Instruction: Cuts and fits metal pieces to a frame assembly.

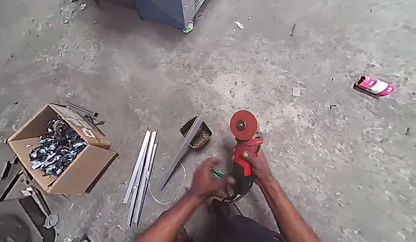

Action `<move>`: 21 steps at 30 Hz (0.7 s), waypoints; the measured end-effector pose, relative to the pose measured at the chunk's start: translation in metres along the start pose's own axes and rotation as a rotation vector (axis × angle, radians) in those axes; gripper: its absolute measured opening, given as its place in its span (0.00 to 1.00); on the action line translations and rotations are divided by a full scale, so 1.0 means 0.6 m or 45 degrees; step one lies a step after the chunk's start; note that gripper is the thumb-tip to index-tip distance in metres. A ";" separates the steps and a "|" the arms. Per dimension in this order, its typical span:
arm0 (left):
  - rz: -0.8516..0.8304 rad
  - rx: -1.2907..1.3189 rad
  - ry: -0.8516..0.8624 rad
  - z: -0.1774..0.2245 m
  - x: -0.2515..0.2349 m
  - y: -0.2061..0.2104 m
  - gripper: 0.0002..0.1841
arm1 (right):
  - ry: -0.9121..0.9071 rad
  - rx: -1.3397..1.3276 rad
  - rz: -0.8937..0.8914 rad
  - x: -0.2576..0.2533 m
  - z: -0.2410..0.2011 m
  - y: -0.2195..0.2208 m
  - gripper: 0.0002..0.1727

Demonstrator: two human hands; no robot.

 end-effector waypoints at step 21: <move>-0.106 0.028 -0.431 -0.124 -0.090 -0.170 0.22 | 0.230 1.202 0.385 -0.004 -0.038 -0.064 0.33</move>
Point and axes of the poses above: each hand's wrist, its own x-axis away from the middle knuckle, its own y-axis out of the palm, z = x × y, the point moved 1 cm from there along -x, towards the middle knuckle, and after that the axes turned 8 degrees about y, right-handed, at the moved point
